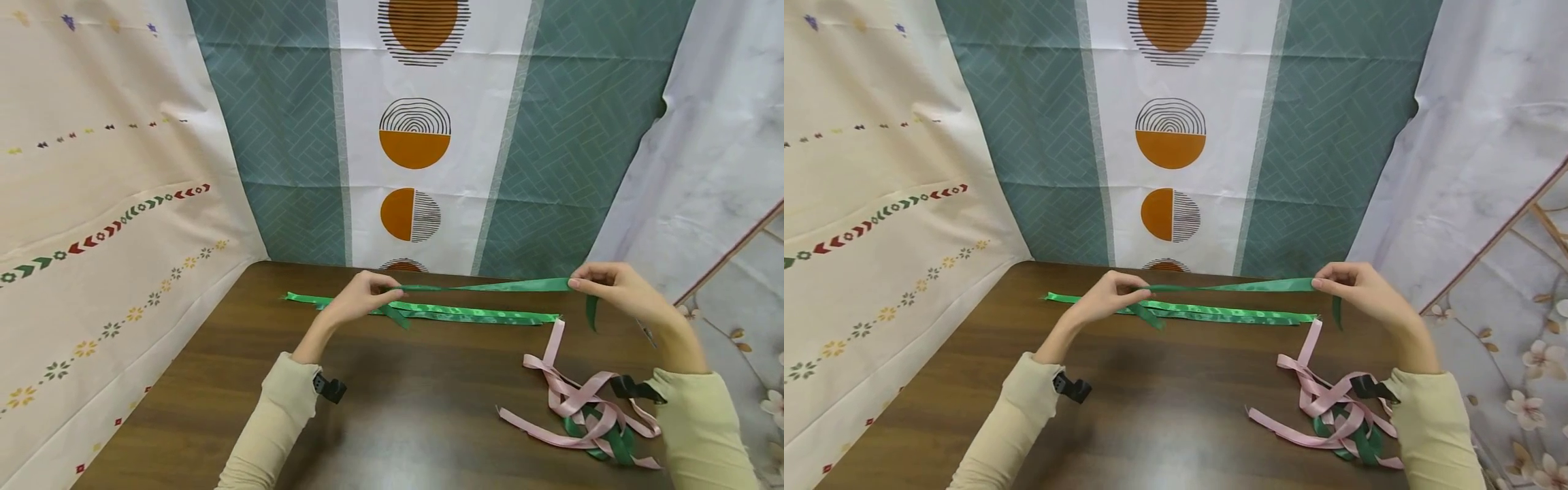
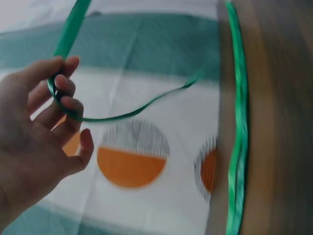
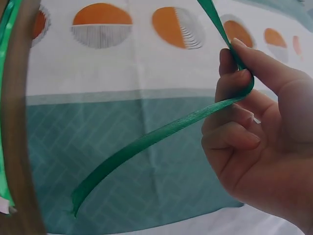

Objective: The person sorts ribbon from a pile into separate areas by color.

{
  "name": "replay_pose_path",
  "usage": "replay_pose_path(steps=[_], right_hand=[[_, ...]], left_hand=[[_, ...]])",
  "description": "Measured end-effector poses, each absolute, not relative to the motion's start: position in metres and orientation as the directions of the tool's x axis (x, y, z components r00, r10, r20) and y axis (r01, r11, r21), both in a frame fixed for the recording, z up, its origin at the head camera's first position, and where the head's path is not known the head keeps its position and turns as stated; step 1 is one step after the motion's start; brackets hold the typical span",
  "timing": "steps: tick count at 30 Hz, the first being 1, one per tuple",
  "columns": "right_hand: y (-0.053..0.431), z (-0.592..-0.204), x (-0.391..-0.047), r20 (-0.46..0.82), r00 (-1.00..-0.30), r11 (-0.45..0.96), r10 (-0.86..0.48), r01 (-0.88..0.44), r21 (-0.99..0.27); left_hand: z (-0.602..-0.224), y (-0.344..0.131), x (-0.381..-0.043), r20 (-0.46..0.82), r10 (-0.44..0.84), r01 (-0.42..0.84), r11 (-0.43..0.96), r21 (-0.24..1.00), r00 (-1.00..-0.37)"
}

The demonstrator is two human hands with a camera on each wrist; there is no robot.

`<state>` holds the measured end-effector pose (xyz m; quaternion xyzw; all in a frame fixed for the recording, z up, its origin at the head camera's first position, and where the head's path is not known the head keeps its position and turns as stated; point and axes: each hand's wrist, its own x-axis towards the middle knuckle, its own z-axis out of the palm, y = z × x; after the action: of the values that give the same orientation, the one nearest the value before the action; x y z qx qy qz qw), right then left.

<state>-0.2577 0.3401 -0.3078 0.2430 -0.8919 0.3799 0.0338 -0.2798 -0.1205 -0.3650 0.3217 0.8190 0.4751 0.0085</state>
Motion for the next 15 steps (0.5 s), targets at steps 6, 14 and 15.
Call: replay_pose_path(steps=[6,14,15], right_hand=[[0.341,-0.326,-0.278,0.184,-0.898,0.629,-0.399,-0.414,-0.657],[0.332,-0.357,-0.300,0.059,-0.864,0.571,-0.500,-0.380,-0.728],[0.332,-0.361,-0.302,0.047,-0.850,0.546,-0.524,-0.377,-0.748]], left_hand=[[-0.378,-0.160,-0.282,0.265,0.391,0.435,0.454,0.777,-0.882],[-0.397,-0.204,-0.284,0.245,0.284,0.356,0.454,0.817,-0.927],[-0.398,-0.208,-0.285,0.236,0.286,0.347,0.445,0.826,-0.929]])
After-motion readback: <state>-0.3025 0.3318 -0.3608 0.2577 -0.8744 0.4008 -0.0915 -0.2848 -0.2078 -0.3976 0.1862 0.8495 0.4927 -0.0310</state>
